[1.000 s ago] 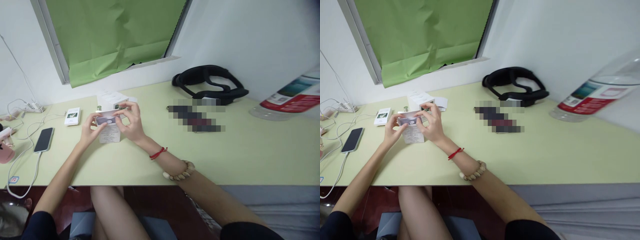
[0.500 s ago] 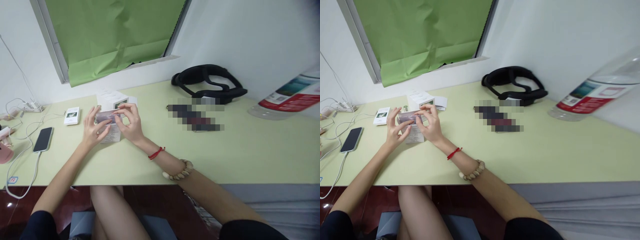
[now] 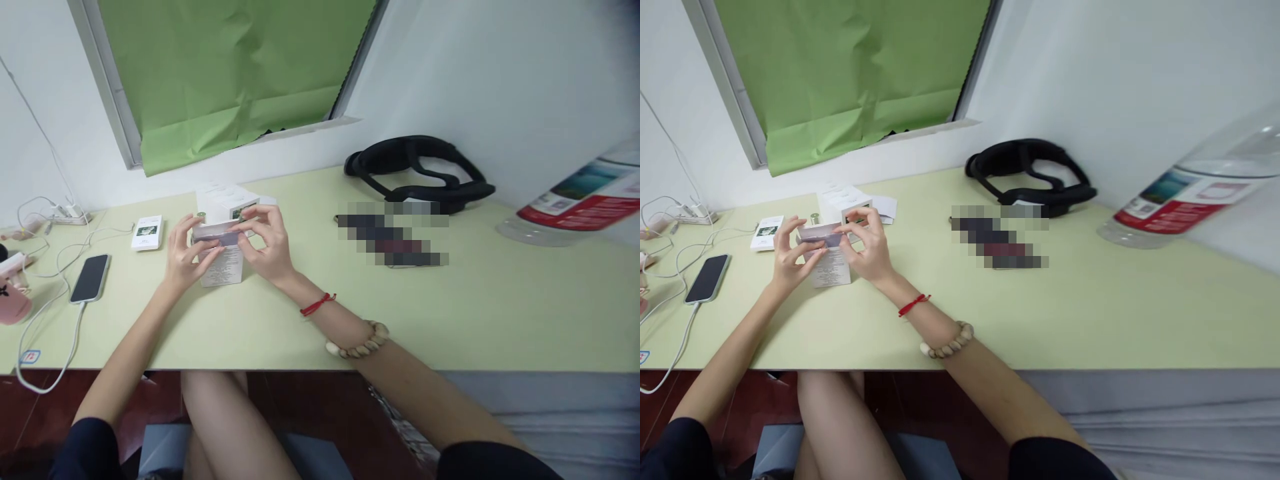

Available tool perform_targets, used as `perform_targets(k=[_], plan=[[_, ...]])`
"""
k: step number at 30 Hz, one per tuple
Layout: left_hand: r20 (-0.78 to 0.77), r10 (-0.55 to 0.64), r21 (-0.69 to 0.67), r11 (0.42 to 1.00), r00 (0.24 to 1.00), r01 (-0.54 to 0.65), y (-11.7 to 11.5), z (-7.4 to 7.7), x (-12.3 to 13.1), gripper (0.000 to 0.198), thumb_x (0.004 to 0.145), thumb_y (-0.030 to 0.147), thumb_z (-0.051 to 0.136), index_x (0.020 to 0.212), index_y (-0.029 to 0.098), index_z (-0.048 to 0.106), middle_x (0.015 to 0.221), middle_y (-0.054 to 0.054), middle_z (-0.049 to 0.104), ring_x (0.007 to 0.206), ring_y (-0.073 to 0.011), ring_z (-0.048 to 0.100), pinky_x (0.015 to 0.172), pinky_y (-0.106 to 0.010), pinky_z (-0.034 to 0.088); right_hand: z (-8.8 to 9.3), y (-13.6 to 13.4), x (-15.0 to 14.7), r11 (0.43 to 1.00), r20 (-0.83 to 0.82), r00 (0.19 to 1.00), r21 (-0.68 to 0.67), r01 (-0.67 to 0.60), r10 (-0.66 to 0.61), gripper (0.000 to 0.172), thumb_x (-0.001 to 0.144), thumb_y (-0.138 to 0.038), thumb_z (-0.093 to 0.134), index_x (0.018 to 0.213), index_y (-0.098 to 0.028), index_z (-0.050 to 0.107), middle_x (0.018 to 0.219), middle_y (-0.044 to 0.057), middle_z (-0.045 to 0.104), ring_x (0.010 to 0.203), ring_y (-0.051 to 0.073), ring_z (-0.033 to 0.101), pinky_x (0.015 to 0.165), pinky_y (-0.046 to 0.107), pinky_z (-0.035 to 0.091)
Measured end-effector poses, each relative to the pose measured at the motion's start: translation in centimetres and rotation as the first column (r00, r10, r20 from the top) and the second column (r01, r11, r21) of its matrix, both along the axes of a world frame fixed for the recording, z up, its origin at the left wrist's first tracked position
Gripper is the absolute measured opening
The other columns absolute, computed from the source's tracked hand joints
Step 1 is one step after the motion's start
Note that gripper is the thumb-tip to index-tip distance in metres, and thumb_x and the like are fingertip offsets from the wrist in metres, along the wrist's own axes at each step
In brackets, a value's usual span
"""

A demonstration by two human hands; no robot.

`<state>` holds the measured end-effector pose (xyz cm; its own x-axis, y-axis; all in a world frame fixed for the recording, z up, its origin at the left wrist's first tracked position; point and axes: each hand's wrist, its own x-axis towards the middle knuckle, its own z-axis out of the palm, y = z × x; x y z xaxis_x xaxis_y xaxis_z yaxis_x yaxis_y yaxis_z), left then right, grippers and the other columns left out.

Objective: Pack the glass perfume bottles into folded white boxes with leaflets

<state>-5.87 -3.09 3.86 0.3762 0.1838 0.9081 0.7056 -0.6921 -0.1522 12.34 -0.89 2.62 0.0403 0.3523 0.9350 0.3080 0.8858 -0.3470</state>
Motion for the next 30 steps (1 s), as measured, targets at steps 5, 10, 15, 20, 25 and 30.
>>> perform_targets(k=[5, 10, 15, 20, 25, 30], plan=[[0.085, 0.083, -0.032, 0.996, 0.993, -0.08, -0.1, -0.8, -0.4, 0.027, 0.085, 0.042, 0.066, 0.096, 0.019, 0.058, 0.119, -0.012, 0.054, 0.115, -0.0243, 0.054, 0.088, -0.038, 0.049, -0.1, 0.1, 0.2, 0.998, 0.002, 1.0, 0.062, 0.03, -0.03, 0.017, 0.083, -0.017, 0.054, 0.08, -0.021, 0.071, 0.092, 0.007, 0.049, 0.085, 0.021, 0.057, 0.075, 0.038, 0.051], [0.113, 0.138, -0.114, 0.986, 0.984, -0.125, -0.3, -0.9, -0.6, 0.035, 0.085, 0.048, 0.064, 0.105, 0.019, 0.059, 0.125, -0.014, 0.051, 0.118, -0.0262, 0.051, 0.089, -0.038, 0.046, -0.2, -0.2, 0.1, 0.994, 0.068, 0.993, 0.057, 0.092, -0.096, 0.02, 0.085, -0.021, 0.054, 0.089, -0.023, 0.074, 0.083, 0.006, 0.053, 0.08, 0.021, 0.056, 0.071, 0.037, 0.05], [0.096, 0.102, -0.162, 0.983, 0.99, -0.085, -0.5, -0.9, -0.2, 0.025, 0.091, 0.041, 0.057, 0.102, 0.019, 0.064, 0.126, -0.013, 0.049, 0.12, -0.0254, 0.048, 0.089, -0.037, 0.045, -0.3, -0.4, -0.3, 0.983, 0.093, 0.986, 0.139, 0.124, -0.138, 0.02, 0.085, -0.019, 0.055, 0.091, -0.024, 0.074, 0.082, 0.005, 0.064, 0.077, 0.021, 0.06, 0.07, 0.037, 0.05], [0.067, 0.129, -0.144, 0.983, 0.989, -0.118, -0.7, -1.3, 0.6, 0.025, 0.096, 0.032, 0.049, 0.097, 0.022, 0.071, 0.12, -0.011, 0.05, 0.113, -0.0223, 0.049, 0.088, -0.035, 0.044, -0.1, -0.8, -0.5, 0.984, 0.073, 0.994, 0.165, 0.072, -0.085, 0.015, 0.087, -0.019, 0.057, 0.086, -0.025, 0.07, 0.071, 0.002, 0.066, 0.07, 0.02, 0.059, 0.069, 0.037, 0.048], [0.087, 0.11, -0.082, 0.991, 0.99, -0.103, -0.7, -1.1, 0.8, 0.025, 0.095, 0.031, 0.051, 0.094, 0.024, 0.074, 0.117, -0.01, 0.047, 0.11, -0.0208, 0.048, 0.083, -0.032, 0.043, 0.2, -0.9, -0.4, 1.0, -0.094, 0.996, -0.014, 0.006, -0.007, 0.029, 0.085, -0.028, 0.061, 0.114, -0.023, 0.063, 0.09, 0.005, 0.065, 0.078, 0.021, 0.06, 0.068, 0.036, 0.05], [0.068, 0.139, -0.059, 0.989, 0.988, -0.135, -0.5, -0.9, 0.7, 0.022, 0.093, 0.031, 0.055, 0.09, 0.024, 0.075, 0.114, -0.01, 0.048, 0.104, -0.02, 0.047, 0.078, -0.031, 0.041, 0.8, -0.9, -0.3, 0.983, -0.06, 0.991, -0.129, -0.129, 0.122, 0.02, 0.094, -0.033, 0.053, 0.095, -0.023, 0.07, 0.098, 0.006, 0.069, 0.095, 0.022, 0.064, 0.082, 0.037, 0.052]])
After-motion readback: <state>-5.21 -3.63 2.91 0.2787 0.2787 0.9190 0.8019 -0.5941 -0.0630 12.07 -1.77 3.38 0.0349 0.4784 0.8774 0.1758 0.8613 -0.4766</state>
